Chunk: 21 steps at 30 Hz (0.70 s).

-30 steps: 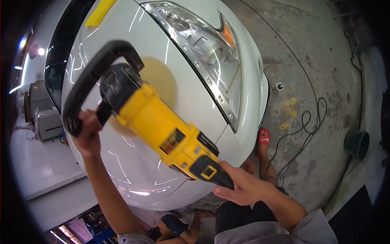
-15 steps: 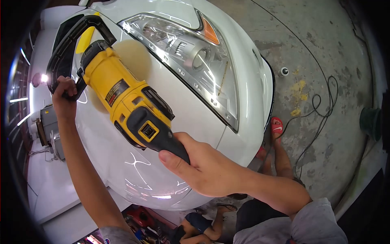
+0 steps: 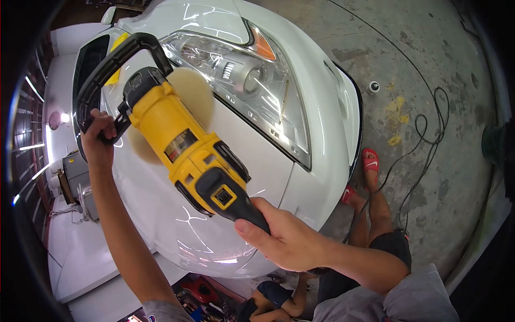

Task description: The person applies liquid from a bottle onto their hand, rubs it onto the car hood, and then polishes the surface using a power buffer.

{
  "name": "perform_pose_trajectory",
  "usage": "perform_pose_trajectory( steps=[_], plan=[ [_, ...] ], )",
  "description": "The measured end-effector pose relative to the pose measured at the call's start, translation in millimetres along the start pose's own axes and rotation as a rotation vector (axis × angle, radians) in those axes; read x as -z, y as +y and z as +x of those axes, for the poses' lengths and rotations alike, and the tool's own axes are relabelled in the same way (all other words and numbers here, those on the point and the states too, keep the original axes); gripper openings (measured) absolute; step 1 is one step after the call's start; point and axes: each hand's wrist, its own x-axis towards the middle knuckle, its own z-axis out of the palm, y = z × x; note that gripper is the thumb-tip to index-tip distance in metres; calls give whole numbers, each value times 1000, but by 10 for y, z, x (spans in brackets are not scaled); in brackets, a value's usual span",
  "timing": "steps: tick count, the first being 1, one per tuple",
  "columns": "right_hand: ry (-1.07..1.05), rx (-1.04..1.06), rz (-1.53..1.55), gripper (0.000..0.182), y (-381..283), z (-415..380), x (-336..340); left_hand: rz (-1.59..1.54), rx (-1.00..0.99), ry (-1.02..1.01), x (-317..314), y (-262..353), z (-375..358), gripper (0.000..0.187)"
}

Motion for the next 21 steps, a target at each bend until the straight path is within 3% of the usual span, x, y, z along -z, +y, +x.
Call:
perform_pose_trajectory(
  steps=[14,19,21],
  plan=[
    [86,-78,34,50,1024,-1171,-15,62,16,90,-939,-121,-1277,3],
    [124,-119,80,48,1445,-1590,-8,190,105,210,-1323,-141,-1822,16],
    [92,-182,115,48,1630,-1733,14,244,131,62,-1234,-227,-2031,24]
  ],
)
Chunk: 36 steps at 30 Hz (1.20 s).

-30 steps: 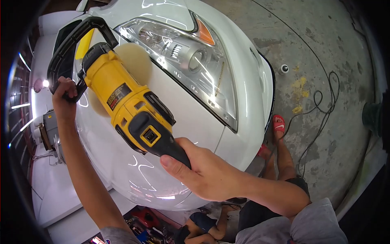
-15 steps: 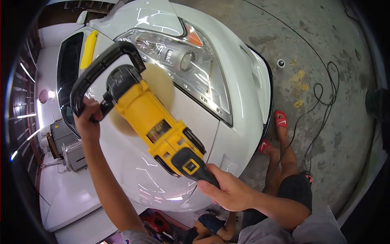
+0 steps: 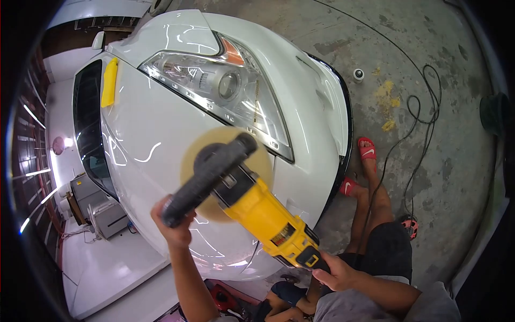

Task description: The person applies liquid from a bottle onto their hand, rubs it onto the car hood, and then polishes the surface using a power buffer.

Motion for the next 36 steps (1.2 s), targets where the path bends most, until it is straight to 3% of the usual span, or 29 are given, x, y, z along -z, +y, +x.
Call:
perform_pose_trajectory(
  steps=[1,2,4,6,8,10,12,13,16,18,20,25,33,35,36],
  plan=[
    [33,42,-17,48,105,-45,9,19,-109,142,-62,-162,-66,27],
    [66,83,-33,48,196,-85,12,4,-39,-36,-3,-180,-174,26],
    [67,86,-49,49,338,-158,21,102,-277,-154,24,-368,-309,59],
    [69,91,-66,50,400,-179,37,127,-301,-191,106,-435,-455,57],
    [104,207,-164,52,428,-171,51,143,-213,-142,223,-558,-608,57],
    [70,176,-179,51,412,-137,109,152,-185,-73,225,-418,-654,54],
    [24,132,-210,51,372,-127,161,282,-191,-190,386,-458,-695,52],
    [54,163,-230,49,341,-124,185,206,-84,-58,188,-265,-686,39],
    [106,171,-298,44,280,-154,275,71,-113,59,-142,-195,-643,28],
    [123,143,-350,41,263,-183,334,29,-107,92,-254,-234,-599,21],
    [193,183,-439,38,274,-207,362,-51,-161,-7,-323,-252,-585,14],
    [88,135,-482,41,226,-79,220,-74,-128,214,-54,-408,-909,32],
    [-71,45,-579,46,-113,276,180,60,31,452,428,-597,-1271,25],
    [-29,64,-595,44,-318,328,165,269,-22,451,364,-537,-1117,22],
    [-43,56,-632,44,-377,332,155,156,-107,412,285,-363,-888,19]
  ],
)
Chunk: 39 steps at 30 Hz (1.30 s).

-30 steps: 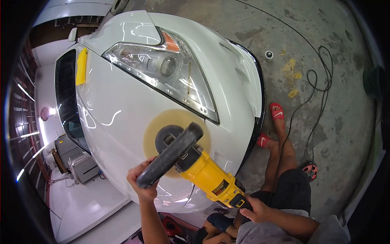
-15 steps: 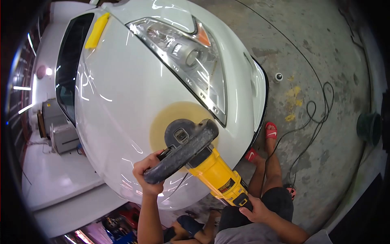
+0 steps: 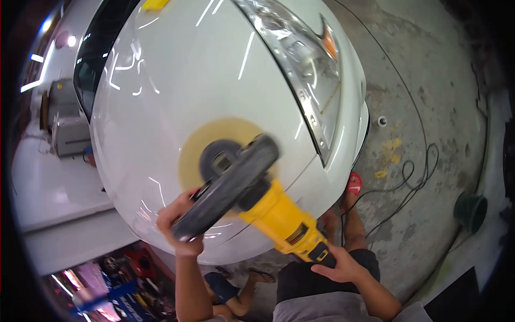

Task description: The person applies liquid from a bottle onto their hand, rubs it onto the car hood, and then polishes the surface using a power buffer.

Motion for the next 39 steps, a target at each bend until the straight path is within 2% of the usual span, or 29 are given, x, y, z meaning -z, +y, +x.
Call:
perform_pose_trajectory(
  steps=[1,2,3,4,5,6,7,10,13,15,18,20,21,23,24,26,27,29,31,34,35,37,39],
  plan=[
    [47,-33,38,43,-52,-2,38,-152,-114,-23,-84,-47,95,14],
    [96,-63,71,41,-113,-6,92,-269,-50,-1,-203,-15,158,12],
    [121,-136,42,33,-167,-34,151,-392,-105,-38,-297,-103,230,13],
    [104,-134,-9,33,-166,-82,197,-444,-124,-67,-379,-153,266,13],
    [149,-225,7,28,-110,-139,250,-448,-138,-104,-414,-121,298,16],
    [197,-318,25,24,-75,-193,302,-463,-129,-55,-429,-71,283,16],
    [201,-342,30,19,-89,-215,323,-444,-116,-53,-438,-18,274,17],
    [158,-393,4,22,-66,-249,347,-411,-70,-3,-394,-46,85,20],
    [83,-300,-158,31,-88,-152,285,-363,-90,26,-152,-78,-238,18],
    [40,-313,-172,31,-90,-79,252,-251,-51,139,-27,-53,-447,18],
    [-9,-351,-163,32,-113,-48,263,-167,-36,195,34,62,-475,19],
    [74,-206,-239,27,-72,-72,321,-147,-16,194,15,104,-407,18],
    [67,-205,-264,27,-139,-81,363,-163,-33,173,-19,143,-283,18],
    [196,-349,-337,19,-275,-123,449,-234,-63,162,-114,210,-73,17],
    [189,-340,-373,19,-320,-122,498,-286,-73,170,-210,219,36,16],
    [415,-241,-356,11,-412,-57,591,-295,-75,219,-442,243,254,20],
    [489,-269,-355,8,-528,3,616,-314,-62,200,-553,242,359,22],
    [514,-235,-433,8,-668,91,776,-340,-39,215,-674,235,522,24],
    [575,-158,-475,8,-825,211,848,-385,46,56,-705,230,626,23],
    [577,-110,-526,8,-843,300,936,-391,16,231,-647,193,552,23],
    [526,-130,-583,13,-810,280,1019,-393,12,241,-613,177,501,23],
    [476,-179,-617,16,-850,331,894,-344,-16,386,-525,79,311,22],
    [445,-185,-623,16,-833,394,820,-313,-27,417,-368,53,155,22]
  ],
)
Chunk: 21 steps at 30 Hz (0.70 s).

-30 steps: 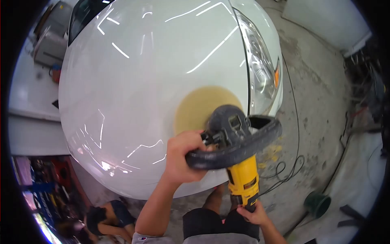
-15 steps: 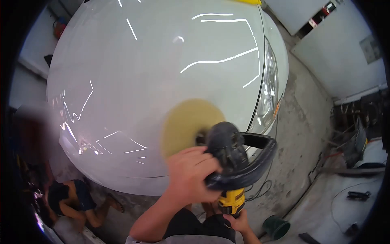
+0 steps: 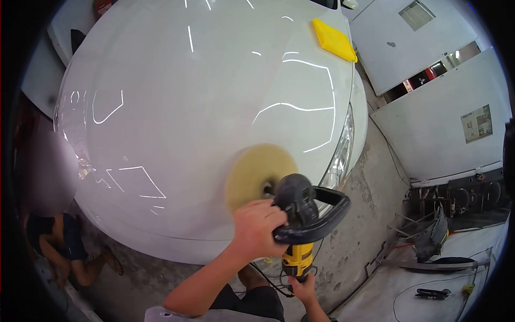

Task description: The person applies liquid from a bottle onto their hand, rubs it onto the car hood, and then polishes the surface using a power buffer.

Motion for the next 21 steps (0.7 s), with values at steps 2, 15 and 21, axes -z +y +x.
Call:
perform_pose_trajectory(
  steps=[2,15,21],
  plan=[
    [-117,8,46,17,-21,32,-36,36,-16,33,95,25,-56,22],
    [-67,113,-293,21,-666,1244,1127,-14,122,45,-936,-172,852,25],
    [-145,144,-348,24,-600,1374,1185,45,86,115,-904,-91,788,24]
  ],
)
